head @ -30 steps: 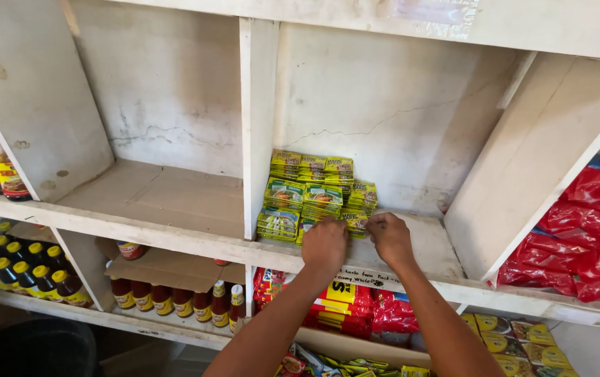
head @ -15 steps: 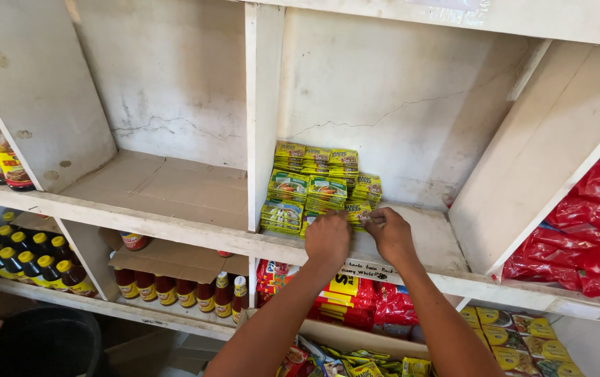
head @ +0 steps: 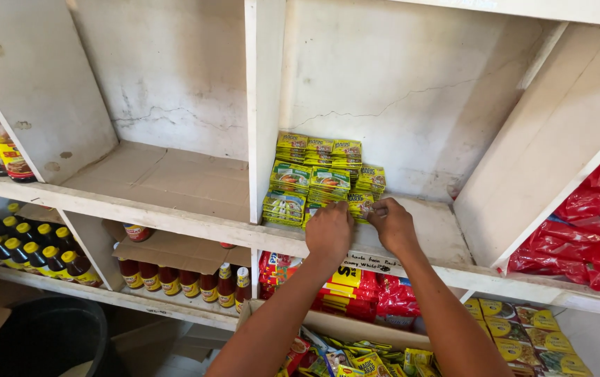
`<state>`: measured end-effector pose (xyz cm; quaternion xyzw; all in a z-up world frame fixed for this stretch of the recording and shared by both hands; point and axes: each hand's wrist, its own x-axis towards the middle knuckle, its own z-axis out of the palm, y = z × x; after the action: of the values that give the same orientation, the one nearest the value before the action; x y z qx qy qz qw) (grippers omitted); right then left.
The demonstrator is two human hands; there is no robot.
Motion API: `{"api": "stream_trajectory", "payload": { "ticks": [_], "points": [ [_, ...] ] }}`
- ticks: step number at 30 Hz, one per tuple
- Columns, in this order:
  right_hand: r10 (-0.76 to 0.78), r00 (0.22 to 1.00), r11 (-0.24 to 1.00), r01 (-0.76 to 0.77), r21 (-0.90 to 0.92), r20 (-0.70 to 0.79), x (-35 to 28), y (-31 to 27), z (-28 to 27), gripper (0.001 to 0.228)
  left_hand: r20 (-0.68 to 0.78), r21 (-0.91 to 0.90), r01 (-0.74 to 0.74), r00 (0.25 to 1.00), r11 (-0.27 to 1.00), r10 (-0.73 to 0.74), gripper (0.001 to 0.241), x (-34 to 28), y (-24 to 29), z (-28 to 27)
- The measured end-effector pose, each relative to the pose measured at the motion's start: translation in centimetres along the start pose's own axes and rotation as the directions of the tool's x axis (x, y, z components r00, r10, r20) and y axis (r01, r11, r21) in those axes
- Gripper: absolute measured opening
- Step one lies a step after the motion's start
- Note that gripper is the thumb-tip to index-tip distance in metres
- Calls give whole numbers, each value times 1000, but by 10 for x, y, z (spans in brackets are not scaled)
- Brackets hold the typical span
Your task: Stocking seasoning packets from a cardboard box onto store shelves.
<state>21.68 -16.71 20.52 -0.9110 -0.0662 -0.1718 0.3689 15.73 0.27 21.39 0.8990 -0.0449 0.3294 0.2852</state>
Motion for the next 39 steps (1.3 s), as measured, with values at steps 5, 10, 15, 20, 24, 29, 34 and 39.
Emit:
{"api": "stream_trajectory", "payload": {
  "ticks": [5, 10, 15, 20, 24, 29, 34, 39],
  "points": [
    [-39, 999, 999, 39, -6, -6, -1, 0, 0, 37, 2, -7, 4, 1000, 1000, -4, 17, 0, 0, 0],
    [-57, 998, 998, 57, 22, -2, -2, 0, -1, 31, -5, -6, 21, 1000, 1000, -21, 17, -1, 1, 0],
    [-151, 986, 988, 151, -12, -63, 0, 8, 1, 33, -50, -36, -11, 999, 999, 9, 18, 0, 3, -6],
    [-151, 953, 975, 187, 118, -261, -38, -28, -18, 36, -236, -163, -150, 966, 975, 109, 14, -19, 10, -22],
    [-171, 981, 856, 193, 480, -90, -115, -24, -21, 20, -340, -367, -385, 903, 847, 263, 14, -85, 16, -48],
    [-149, 918, 867, -57, 495, 367, -188, 30, -5, 23, 144, -477, 87, 989, 875, -20, 17, -166, 1, -32],
    [-35, 812, 940, -171, 295, 582, -238, 93, 25, 23, 450, -326, 98, 891, 940, 63, 21, -220, -31, 11],
    [146, 729, 949, -293, 113, 668, -259, 120, 45, 25, 638, -228, 174, 770, 958, 12, 25, -263, -59, 43]
  ]
}}
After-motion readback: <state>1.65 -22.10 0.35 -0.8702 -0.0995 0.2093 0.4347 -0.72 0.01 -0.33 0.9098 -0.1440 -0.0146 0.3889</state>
